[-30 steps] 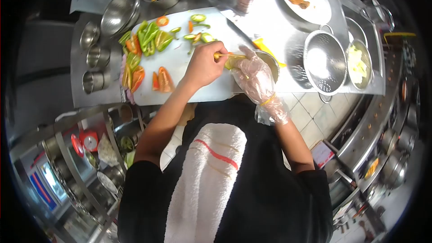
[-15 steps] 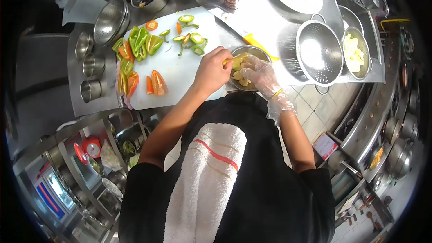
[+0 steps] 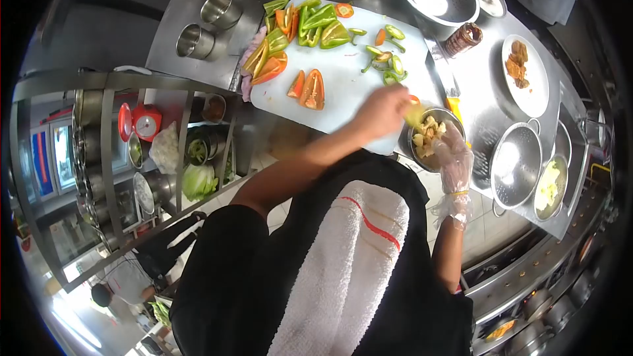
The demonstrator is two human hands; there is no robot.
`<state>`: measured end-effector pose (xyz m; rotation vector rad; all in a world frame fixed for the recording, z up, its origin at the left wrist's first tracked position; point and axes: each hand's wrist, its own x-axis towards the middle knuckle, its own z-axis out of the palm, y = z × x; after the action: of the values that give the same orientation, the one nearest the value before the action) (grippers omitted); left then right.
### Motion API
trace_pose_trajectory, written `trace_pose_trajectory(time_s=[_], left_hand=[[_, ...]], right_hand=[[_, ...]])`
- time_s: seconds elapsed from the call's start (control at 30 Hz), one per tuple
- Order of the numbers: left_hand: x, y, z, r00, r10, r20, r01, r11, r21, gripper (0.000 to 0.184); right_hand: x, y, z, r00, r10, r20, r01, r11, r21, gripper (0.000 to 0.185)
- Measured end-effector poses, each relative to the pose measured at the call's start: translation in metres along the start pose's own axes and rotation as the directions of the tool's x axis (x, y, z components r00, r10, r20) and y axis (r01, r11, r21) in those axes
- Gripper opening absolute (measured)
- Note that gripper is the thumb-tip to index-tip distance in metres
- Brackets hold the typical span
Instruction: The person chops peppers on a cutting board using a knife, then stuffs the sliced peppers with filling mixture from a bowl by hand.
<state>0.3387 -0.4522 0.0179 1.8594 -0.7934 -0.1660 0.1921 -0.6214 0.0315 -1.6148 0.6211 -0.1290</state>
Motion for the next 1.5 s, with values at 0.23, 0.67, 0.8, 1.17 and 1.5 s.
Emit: trace_pose_trajectory(time_s=[0.23,0.67,0.8,1.17,1.5], left_hand=[[0.005,-0.066,-0.128,0.927,-0.053,-0.372,0.188,0.923,0.336,0.043],[0.015,-0.075,-0.137,0.887,-0.381,0.262,0.203,0.83,0.52,0.01],[0.02,-0.009,-0.082,0.935,-0.282,0.214,0.261,0.958,0.118,0.007],[0.015,0.055,0.02,0.935,-0.179,0.305,0.218,0.971,-0.098,0.006],[0.004,0.062,0.043,0.986,0.042,0.161,-0.059,0.993,0.105,0.014]], right_hand=[[-0.008,-0.021,-0.003,0.999,0.044,0.013,-0.043,0.998,-0.034,0.043],[-0.011,-0.043,0.029,0.976,-0.178,0.123,0.182,0.983,-0.026,0.024],[-0.002,-0.05,0.049,0.783,-0.597,0.175,0.572,0.579,-0.581,0.026],[0.01,0.024,0.0,0.929,-0.357,-0.097,0.291,0.867,-0.404,0.009],[0.013,0.02,-0.026,0.999,-0.045,-0.003,0.045,0.992,0.116,0.029]])
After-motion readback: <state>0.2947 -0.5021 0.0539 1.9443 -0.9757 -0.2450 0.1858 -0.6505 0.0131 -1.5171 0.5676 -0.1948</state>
